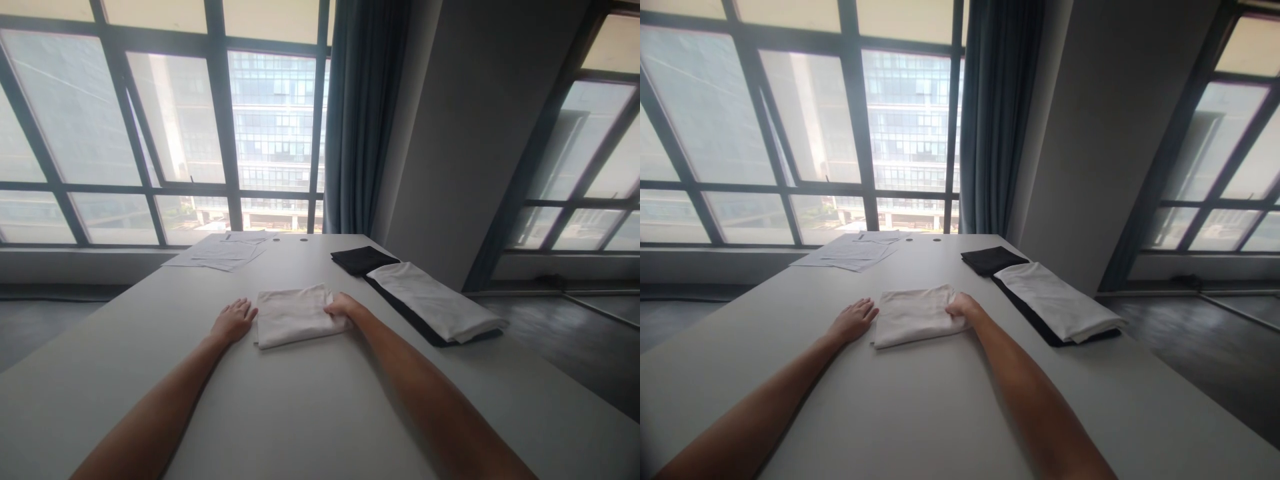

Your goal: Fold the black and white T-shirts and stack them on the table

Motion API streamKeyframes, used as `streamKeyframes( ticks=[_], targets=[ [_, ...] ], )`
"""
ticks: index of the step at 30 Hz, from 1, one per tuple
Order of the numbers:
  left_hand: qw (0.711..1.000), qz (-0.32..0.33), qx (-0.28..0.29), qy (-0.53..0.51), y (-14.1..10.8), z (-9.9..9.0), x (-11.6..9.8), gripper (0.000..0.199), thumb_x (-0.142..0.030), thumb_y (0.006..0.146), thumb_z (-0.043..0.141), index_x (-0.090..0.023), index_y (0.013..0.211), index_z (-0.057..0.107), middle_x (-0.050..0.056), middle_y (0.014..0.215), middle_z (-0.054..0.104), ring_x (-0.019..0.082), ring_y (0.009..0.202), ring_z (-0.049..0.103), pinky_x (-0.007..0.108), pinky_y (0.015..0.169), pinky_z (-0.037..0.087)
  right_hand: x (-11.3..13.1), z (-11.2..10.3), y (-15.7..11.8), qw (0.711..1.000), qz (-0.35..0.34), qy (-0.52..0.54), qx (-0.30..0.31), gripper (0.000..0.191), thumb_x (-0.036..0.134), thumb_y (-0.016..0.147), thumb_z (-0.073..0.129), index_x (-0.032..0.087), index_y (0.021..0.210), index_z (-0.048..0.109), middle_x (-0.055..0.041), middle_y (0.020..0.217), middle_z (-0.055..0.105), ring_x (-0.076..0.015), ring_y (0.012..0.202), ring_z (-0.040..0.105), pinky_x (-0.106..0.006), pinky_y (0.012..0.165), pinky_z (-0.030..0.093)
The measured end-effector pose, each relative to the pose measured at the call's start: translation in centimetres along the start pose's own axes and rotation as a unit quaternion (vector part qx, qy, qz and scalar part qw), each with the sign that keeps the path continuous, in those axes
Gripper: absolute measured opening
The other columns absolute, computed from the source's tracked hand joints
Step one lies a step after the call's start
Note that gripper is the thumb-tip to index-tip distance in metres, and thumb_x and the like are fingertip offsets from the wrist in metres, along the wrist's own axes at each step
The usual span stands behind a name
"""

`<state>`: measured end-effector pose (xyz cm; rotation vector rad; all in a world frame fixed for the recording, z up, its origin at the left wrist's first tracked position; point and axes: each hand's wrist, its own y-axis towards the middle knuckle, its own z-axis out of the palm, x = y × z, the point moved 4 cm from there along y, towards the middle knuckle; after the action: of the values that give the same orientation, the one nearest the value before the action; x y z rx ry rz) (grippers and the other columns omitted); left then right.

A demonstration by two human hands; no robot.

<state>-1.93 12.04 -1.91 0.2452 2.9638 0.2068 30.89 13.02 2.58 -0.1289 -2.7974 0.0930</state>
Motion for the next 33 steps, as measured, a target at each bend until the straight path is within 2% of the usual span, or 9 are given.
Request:
streamKeyframes(
  ticks=[3, 6, 9, 12, 17, 19, 28, 30, 33],
  targets=[
    [1.0, 0.001, 0.0, 0.001, -0.1, 0.0, 0.0, 0.057, -0.047, 0.1, 0.027, -0.016, 0.141, 0.05, 0.014, 0.153, 0.043, 0.024, 0.145, 0.033, 0.043, 0.118, 0.025, 0.7, -0.6, 1.0, 1.0, 0.014, -0.003, 0.024, 0.037, 0.032, 0.087, 0.061, 0.007, 0.111, 0.074, -0.0193, 0.11, 0.073, -0.0313, 0.101, 0.069, -0.032, 0.079, 0.052],
    [1.0, 0.003, -0.004, 0.007, -0.1, 0.0, 0.0, 0.057, -0.047, 0.1, 0.028, -0.015, 0.14, 0.051, 0.014, 0.151, 0.046, 0.024, 0.145, 0.034, 0.041, 0.118, 0.024, 0.7, -1.8, 2.2, 1.0, 0.01, -0.01, 0.003, 0.041, 0.036, 0.094, 0.053, 0.005, 0.115, 0.071, -0.02, 0.116, 0.07, -0.029, 0.107, 0.067, -0.03, 0.082, 0.05],
    [1.0, 0.002, -0.017, 0.008, -0.1, 0.0, 0.0, 0.054, -0.046, 0.099, 0.03, -0.018, 0.139, 0.053, 0.012, 0.151, 0.046, 0.024, 0.143, 0.036, 0.04, 0.118, 0.026, 0.4, -3.0, 3.8, 1.0, 0.001, -0.017, -0.016, 0.037, 0.032, 0.096, 0.052, 0.007, 0.117, 0.069, -0.0178, 0.119, 0.069, -0.025, 0.109, 0.065, -0.027, 0.085, 0.048],
    [1.0, -0.002, -0.018, 0.013, 0.0, 0.0, 0.0, 0.054, -0.046, 0.098, 0.031, -0.018, 0.139, 0.054, 0.01, 0.153, 0.045, 0.024, 0.143, 0.037, 0.04, 0.117, 0.027, 0.3, -4.6, 5.4, 0.998, -0.021, -0.032, -0.055, 0.033, 0.031, 0.096, 0.052, 0.014, 0.123, 0.063, -0.0147, 0.123, 0.067, -0.0242, 0.113, 0.063, -0.028, 0.089, 0.046],
    [1.0, 0.003, -0.028, 0.009, 0.1, 0.2, 0.1, 0.056, -0.045, 0.097, 0.033, -0.014, 0.139, 0.054, 0.011, 0.152, 0.046, 0.025, 0.143, 0.037, 0.042, 0.117, 0.029, 1.3, -7.4, 7.8, 0.974, -0.109, -0.14, -0.143, 0.025, 0.029, 0.099, 0.044, 0.019, 0.118, 0.058, -0.0133, 0.11, 0.071, -0.0264, 0.103, 0.067, -0.034, 0.086, 0.045],
    [0.999, 0.0, -0.034, 0.004, 0.1, 0.2, 0.2, 0.056, -0.044, 0.096, 0.034, -0.015, 0.139, 0.055, 0.011, 0.151, 0.047, 0.025, 0.143, 0.038, 0.042, 0.117, 0.03, 1.2, -8.5, 8.9, 0.965, -0.124, -0.158, -0.17, 0.025, 0.03, 0.101, 0.04, 0.02, 0.118, 0.055, -0.0135, 0.108, 0.071, -0.0261, 0.102, 0.067, -0.034, 0.086, 0.045],
    [0.998, -0.006, -0.055, -0.002, 0.2, 0.2, 0.4, 0.055, -0.045, 0.094, 0.037, -0.018, 0.135, 0.059, 0.009, 0.147, 0.051, 0.025, 0.139, 0.043, 0.044, 0.115, 0.035, -1.8, -12.8, 14.3, 0.945, -0.116, -0.167, -0.257, 0.026, 0.033, 0.103, 0.038, 0.019, 0.118, 0.053, -0.011, 0.102, 0.071, -0.0233, 0.091, 0.067, -0.03, 0.078, 0.043],
    [0.998, -0.003, -0.059, -0.004, 0.3, 0.4, 0.6, 0.055, -0.047, 0.093, 0.037, -0.018, 0.135, 0.06, 0.009, 0.147, 0.052, 0.026, 0.139, 0.044, 0.044, 0.115, 0.036, -2.4, -14.4, 15.6, 0.941, -0.12, -0.16, -0.274, 0.027, 0.033, 0.104, 0.037, 0.017, 0.119, 0.053, -0.0103, 0.102, 0.07, -0.0229, 0.091, 0.066, -0.03, 0.078, 0.043],
    [0.998, 0.002, -0.065, -0.004, 0.4, 0.7, 0.8, 0.055, -0.046, 0.094, 0.037, -0.017, 0.134, 0.061, 0.009, 0.146, 0.053, 0.026, 0.138, 0.045, 0.045, 0.115, 0.036, -4.2, -18.0, 17.7, 0.937, -0.108, -0.143, -0.299, 0.037, 0.038, 0.105, 0.029, 0.015, 0.122, 0.053, -0.013, 0.105, 0.069, -0.0243, 0.095, 0.064, -0.033, 0.082, 0.044]
  ],
)
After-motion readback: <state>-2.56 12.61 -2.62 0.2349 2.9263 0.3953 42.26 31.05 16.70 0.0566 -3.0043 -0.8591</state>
